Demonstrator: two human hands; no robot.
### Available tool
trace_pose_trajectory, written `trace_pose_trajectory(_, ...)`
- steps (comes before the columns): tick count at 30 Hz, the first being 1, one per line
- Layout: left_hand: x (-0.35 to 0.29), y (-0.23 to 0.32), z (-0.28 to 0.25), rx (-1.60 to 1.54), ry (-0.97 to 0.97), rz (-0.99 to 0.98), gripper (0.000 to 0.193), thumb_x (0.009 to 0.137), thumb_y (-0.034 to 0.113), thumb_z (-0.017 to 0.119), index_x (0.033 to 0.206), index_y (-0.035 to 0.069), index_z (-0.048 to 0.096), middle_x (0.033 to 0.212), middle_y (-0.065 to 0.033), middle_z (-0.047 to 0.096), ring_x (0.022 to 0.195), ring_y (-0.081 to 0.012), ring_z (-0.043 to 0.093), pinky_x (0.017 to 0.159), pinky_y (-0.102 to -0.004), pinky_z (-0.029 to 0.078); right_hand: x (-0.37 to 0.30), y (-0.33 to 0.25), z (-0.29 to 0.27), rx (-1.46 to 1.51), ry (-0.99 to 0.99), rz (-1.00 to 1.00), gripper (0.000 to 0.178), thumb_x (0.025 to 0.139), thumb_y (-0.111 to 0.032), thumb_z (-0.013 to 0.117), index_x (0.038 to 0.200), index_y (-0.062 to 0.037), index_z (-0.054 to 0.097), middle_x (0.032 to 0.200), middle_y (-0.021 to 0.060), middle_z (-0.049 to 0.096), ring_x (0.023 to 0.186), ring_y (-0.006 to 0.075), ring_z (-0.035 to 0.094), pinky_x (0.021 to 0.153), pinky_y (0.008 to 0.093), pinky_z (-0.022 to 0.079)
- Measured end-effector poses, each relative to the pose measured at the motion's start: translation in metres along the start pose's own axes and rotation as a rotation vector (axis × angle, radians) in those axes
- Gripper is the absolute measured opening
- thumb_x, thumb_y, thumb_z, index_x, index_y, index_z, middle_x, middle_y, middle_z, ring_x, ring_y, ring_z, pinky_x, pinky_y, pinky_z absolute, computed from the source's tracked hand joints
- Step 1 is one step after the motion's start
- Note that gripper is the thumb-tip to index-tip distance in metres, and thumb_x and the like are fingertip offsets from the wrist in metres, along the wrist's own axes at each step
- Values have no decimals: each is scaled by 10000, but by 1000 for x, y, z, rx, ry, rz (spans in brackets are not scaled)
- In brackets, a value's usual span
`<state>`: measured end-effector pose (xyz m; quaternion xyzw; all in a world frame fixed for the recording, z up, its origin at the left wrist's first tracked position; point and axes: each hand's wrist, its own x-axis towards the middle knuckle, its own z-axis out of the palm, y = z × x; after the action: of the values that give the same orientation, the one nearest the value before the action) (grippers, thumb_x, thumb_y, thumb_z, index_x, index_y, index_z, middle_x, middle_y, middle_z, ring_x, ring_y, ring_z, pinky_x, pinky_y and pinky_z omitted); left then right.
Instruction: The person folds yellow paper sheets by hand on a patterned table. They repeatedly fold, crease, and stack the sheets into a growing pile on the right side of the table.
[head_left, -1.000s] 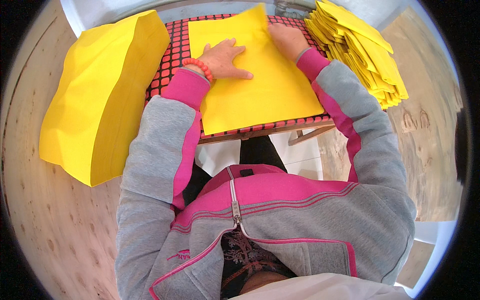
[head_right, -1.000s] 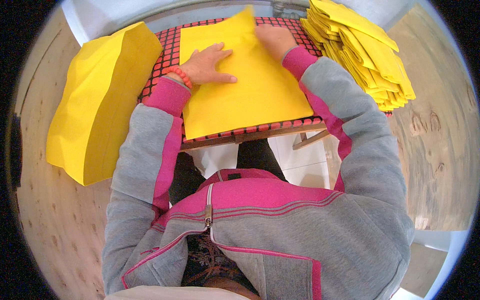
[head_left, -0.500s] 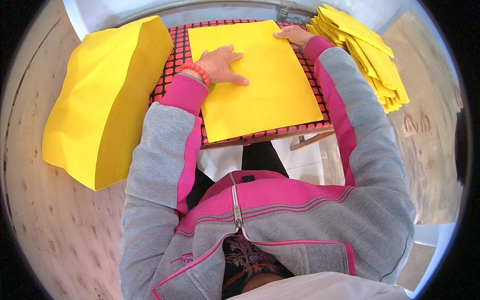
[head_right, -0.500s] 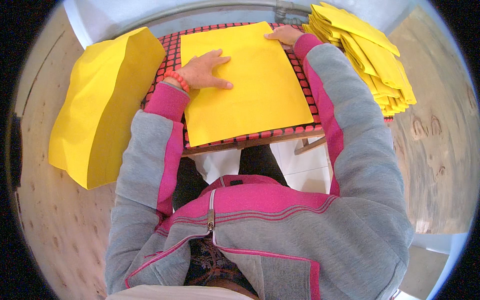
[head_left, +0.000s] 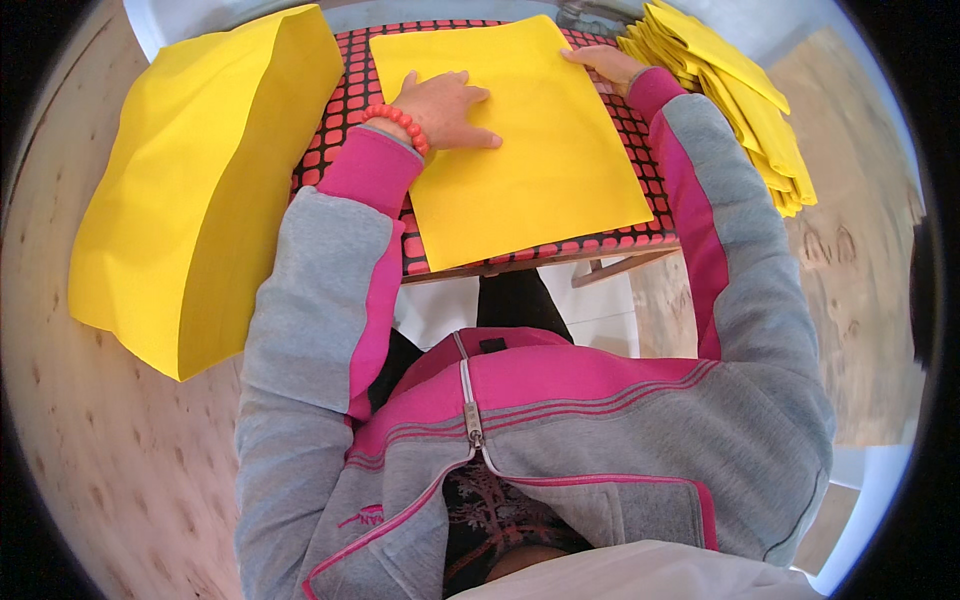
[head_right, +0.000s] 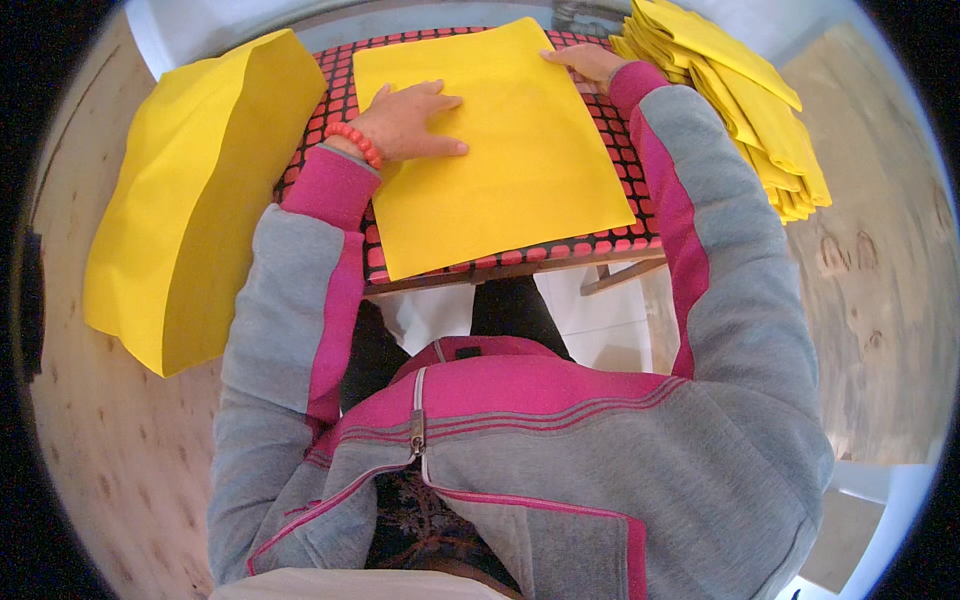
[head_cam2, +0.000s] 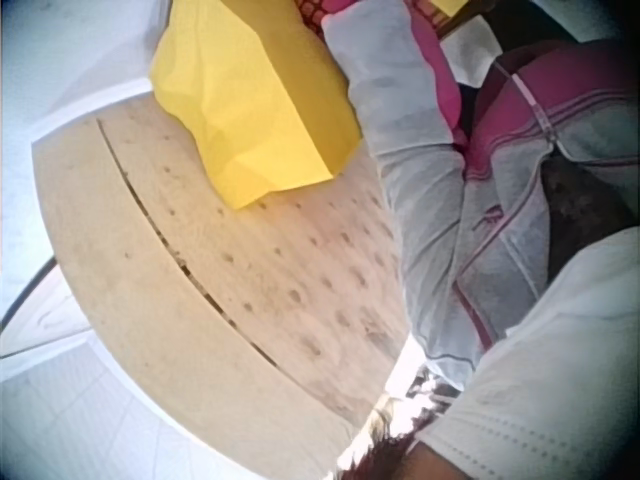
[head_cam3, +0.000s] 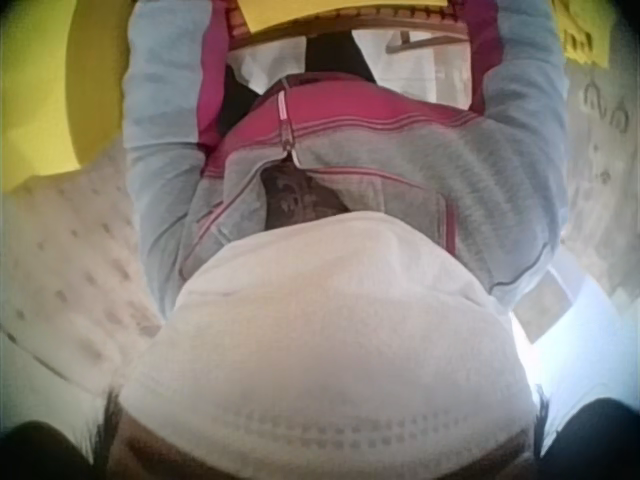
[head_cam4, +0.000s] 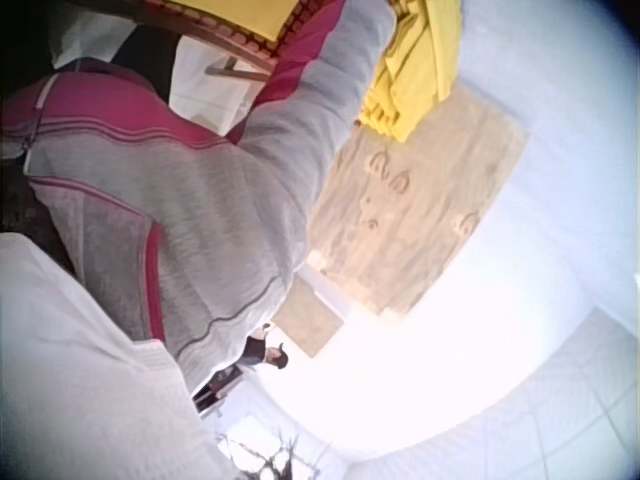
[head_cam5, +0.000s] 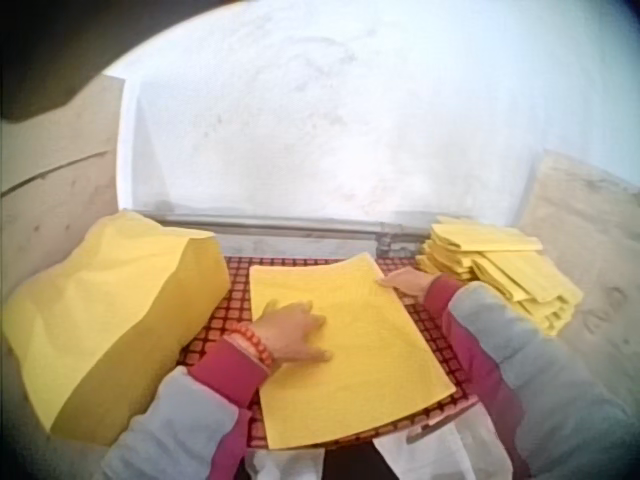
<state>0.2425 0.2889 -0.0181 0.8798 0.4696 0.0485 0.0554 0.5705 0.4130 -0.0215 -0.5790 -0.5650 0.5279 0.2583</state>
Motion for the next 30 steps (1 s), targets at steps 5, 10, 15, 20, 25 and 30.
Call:
trace_pose_trajectory(5,-1,4,-1,2,-7,44,817,818,682,660,1437,157,569,1522,-197,464,1406,-351,452,1158,-603,270,1,11,14,-915,146,-524,209,956,-230,643,1107,-85,650,984,41,688,800,195,693,659,351,575)
trace_pose_trajectory(10,-3,15,4,11,15,111,804,840,673,641,1452,160,553,1522,-197,467,1427,-348,428,1164,-612,264,-21,12,53,-1648,410,-1225,180,834,-103,607,1007,-86,653,1030,129,643,780,324,708,625,434,583)
trace_pose_trajectory(15,-3,15,1,32,-43,93,799,861,656,621,1469,146,531,1555,-199,434,1450,-338,404,1167,-588,277,-62,2,24,-121,28,-4,348,1032,-362,585,1149,-44,666,945,99,746,703,165,714,629,349,598)
trace_pose_trajectory(20,-1,12,0,26,-43,99,795,853,654,628,1449,133,555,1539,-218,452,1425,-350,438,1168,-532,302,-99,31,6,217,46,109,349,1039,-349,578,1129,-24,664,969,74,745,686,154,711,565,295,577)
trace_pose_trajectory(25,-2,8,-1,-15,-10,133,809,837,679,639,1426,128,580,1522,-226,473,1411,-357,457,1160,-513,315,-108,30,8,-229,65,13,218,1010,-288,609,1028,-73,643,808,50,694,658,206,684,537,343,536)
trace_pose_trajectory(30,-8,10,-2,-27,75,176,822,832,686,652,1424,119,586,1527,-230,466,1406,-363,464,1165,-522,311,-127,27,49,-1554,431,-1012,78,884,-121,593,956,-91,590,895,133,637,747,350,671,615,411,552)
